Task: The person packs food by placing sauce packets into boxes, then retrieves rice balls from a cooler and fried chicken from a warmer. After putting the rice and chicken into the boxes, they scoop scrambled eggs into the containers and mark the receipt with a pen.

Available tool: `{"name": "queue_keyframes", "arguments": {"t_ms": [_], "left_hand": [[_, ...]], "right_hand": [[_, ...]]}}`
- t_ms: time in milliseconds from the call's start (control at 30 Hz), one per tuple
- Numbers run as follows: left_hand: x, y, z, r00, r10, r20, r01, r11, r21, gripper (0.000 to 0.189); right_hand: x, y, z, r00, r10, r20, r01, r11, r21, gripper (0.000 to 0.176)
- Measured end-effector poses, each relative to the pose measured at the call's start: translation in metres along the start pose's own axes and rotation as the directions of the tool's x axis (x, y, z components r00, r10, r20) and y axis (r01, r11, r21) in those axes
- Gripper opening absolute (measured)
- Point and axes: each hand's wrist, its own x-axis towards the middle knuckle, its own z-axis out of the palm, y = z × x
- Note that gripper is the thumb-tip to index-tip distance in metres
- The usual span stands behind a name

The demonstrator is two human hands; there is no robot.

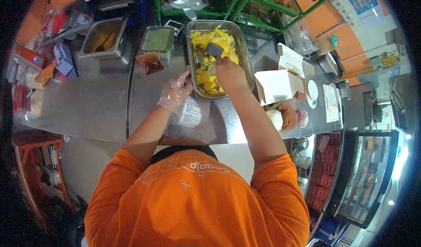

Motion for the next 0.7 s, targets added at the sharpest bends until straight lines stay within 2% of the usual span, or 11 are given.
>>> {"name": "queue_keyframes", "arguments": {"t_ms": [100,133,233,267,367,400,500,567,633,700], "left_hand": [[0.001,-0.003,-0.001,1.0,0.009,0.015,-0.01,0.999,0.035,0.057],[0.002,-0.004,0.001,1.0,0.003,0.007,-0.003,1.0,0.027,0.056],[-0.005,-0.007,0.005,0.999,-0.042,0.002,0.042,0.999,0.016,0.054],[-0.002,-0.003,0.003,0.999,-0.05,-0.017,0.05,0.999,0.012,0.054],[-0.004,0.004,-0.003,0.998,0.057,-0.036,-0.057,0.998,-0.015,0.056],[-0.005,0.005,-0.002,1.0,0.002,-0.025,-0.003,0.999,-0.033,0.056],[0.005,-0.032,0.018,0.999,0.037,-0.04,-0.042,0.99,-0.136,0.054],[0.003,-0.021,0.014,0.998,0.064,-0.013,-0.065,0.969,-0.238,0.054],[0.008,-0.038,0.024,0.996,0.093,-0.001,-0.085,0.917,-0.39,0.053],[0.003,-0.03,0.022,0.999,0.054,0.002,-0.051,0.942,-0.332,0.05]], "right_hand": [[0.0,-0.001,0.024,0.989,-0.13,0.07,0.133,0.99,-0.053,0.027],[-0.006,-0.007,0.021,0.995,-0.069,0.077,0.067,0.997,0.031,0.025],[-0.023,0.005,0.002,0.983,-0.165,0.079,0.151,0.976,0.159,0.031],[-0.022,0.008,-0.002,0.986,-0.148,0.072,0.136,0.98,0.147,0.027],[-0.017,0.008,-0.002,0.992,-0.119,0.045,0.115,0.991,0.073,0.022],[-0.011,0.004,0.005,0.996,-0.091,0.021,0.091,0.995,0.027,0.021],[-0.005,-0.014,-0.004,1.0,0.015,-0.005,-0.015,0.998,-0.067,0.021],[-0.005,-0.018,-0.007,0.996,0.093,-0.004,-0.093,0.993,-0.078,0.024],[0.0,-0.011,0.004,0.995,0.07,-0.075,-0.079,0.989,-0.124,0.026],[0.005,-0.01,0.017,0.995,0.039,-0.094,-0.051,0.99,-0.133,0.027]]}}
